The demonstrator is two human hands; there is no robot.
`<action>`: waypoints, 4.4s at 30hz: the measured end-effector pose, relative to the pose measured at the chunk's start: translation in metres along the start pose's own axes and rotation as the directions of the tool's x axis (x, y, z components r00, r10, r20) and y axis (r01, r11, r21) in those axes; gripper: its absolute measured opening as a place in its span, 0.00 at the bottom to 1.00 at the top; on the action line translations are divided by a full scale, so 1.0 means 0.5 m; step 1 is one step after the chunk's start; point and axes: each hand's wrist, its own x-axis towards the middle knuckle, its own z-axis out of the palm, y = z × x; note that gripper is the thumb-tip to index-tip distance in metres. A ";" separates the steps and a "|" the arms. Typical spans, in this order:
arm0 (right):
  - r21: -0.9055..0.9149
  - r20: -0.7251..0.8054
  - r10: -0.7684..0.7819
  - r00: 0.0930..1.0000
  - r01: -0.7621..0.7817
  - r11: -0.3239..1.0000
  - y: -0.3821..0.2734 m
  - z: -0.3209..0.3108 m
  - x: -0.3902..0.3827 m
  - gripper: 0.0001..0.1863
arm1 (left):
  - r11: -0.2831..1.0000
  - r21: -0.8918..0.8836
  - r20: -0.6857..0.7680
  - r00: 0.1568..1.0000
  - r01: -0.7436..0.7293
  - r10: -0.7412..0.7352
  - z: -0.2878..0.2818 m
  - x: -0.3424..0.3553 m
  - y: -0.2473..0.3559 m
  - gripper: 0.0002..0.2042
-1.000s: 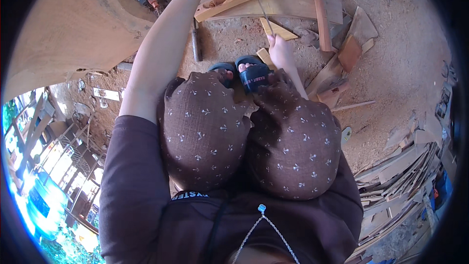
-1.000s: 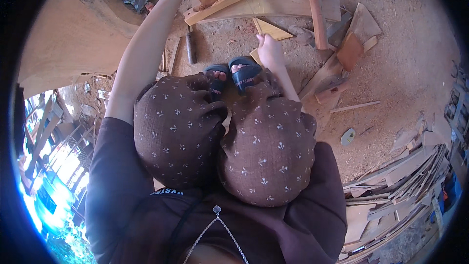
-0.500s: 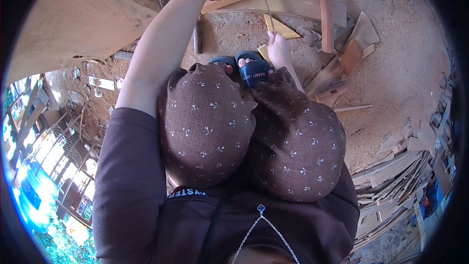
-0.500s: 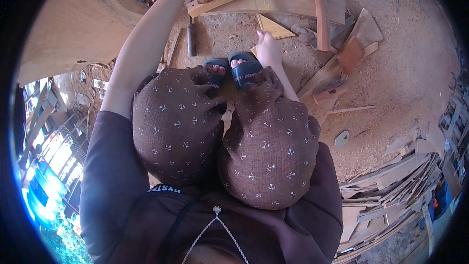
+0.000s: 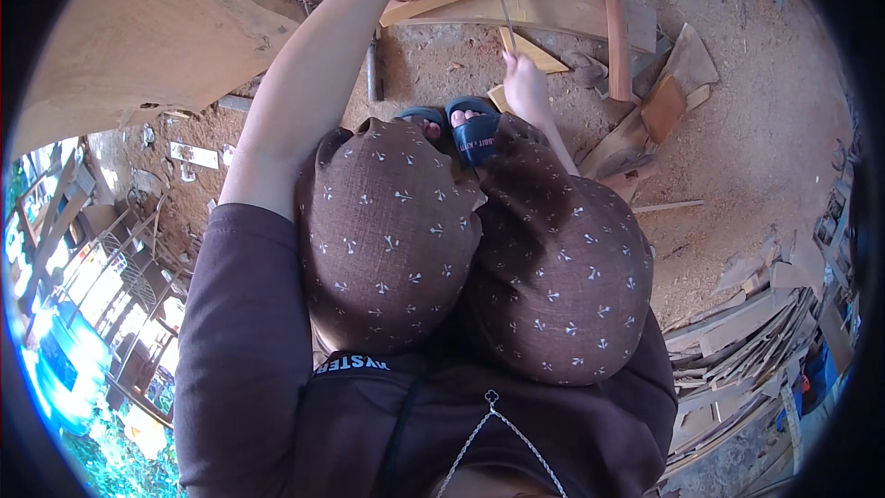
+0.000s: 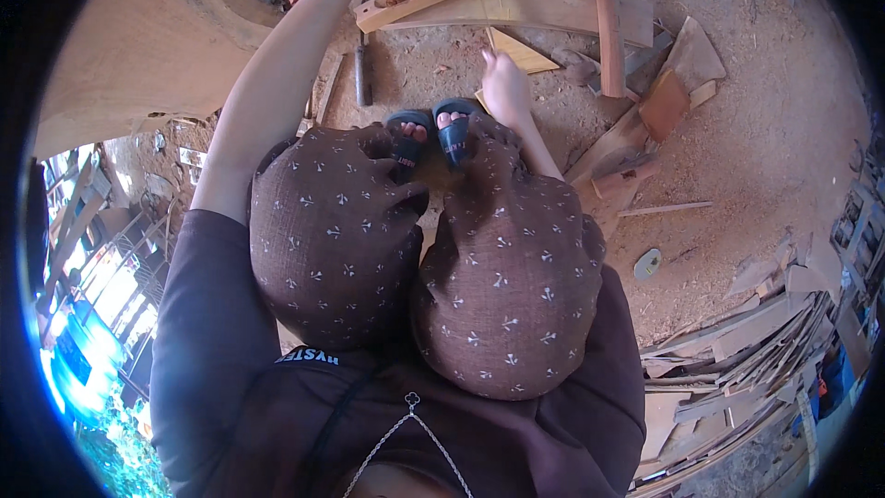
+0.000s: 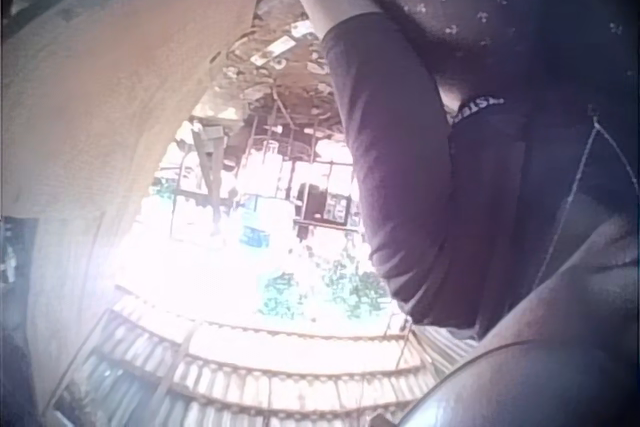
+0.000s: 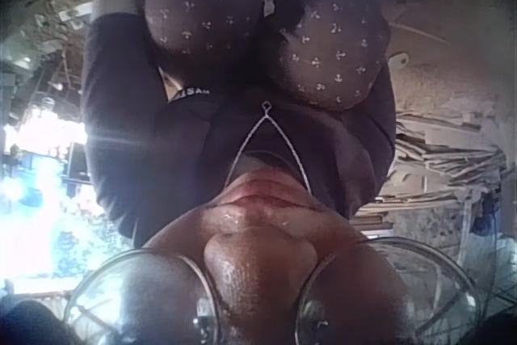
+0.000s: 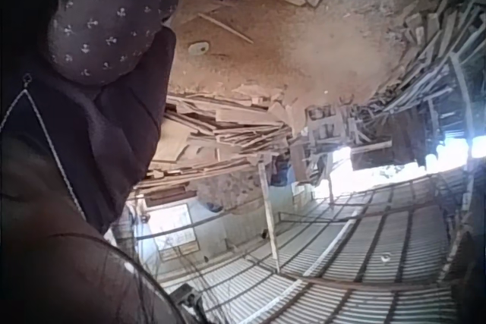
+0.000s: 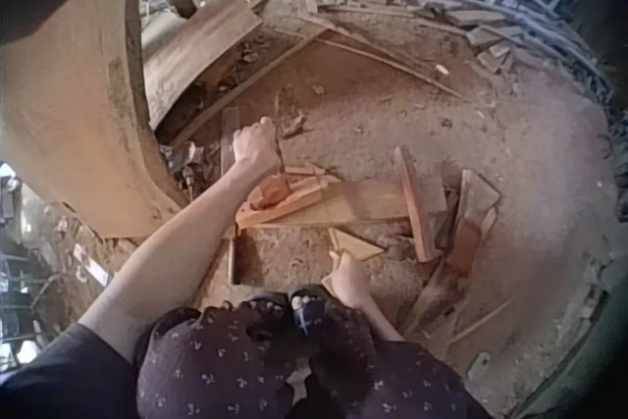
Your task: The person is using a handsaw to cut pieces of wood and then uses a hand plane on a wooden block.
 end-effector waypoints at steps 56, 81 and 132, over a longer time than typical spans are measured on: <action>0.040 -0.046 -0.045 0.998 0.047 0.998 -0.065 -0.001 0.071 0.18 | 0.989 0.005 -0.110 0.983 -0.146 0.146 0.018 -0.023 -0.004 0.29; 0.036 0.048 -0.082 0.995 0.081 0.996 -0.035 -0.034 0.028 0.11 | 0.993 -0.014 0.091 0.988 -0.120 0.121 -0.019 0.006 0.009 0.36; 0.046 0.010 -0.126 0.992 0.125 0.991 -0.005 -0.035 0.019 0.17 | 0.992 0.018 0.128 0.984 -0.124 0.121 -0.029 0.027 -0.001 0.37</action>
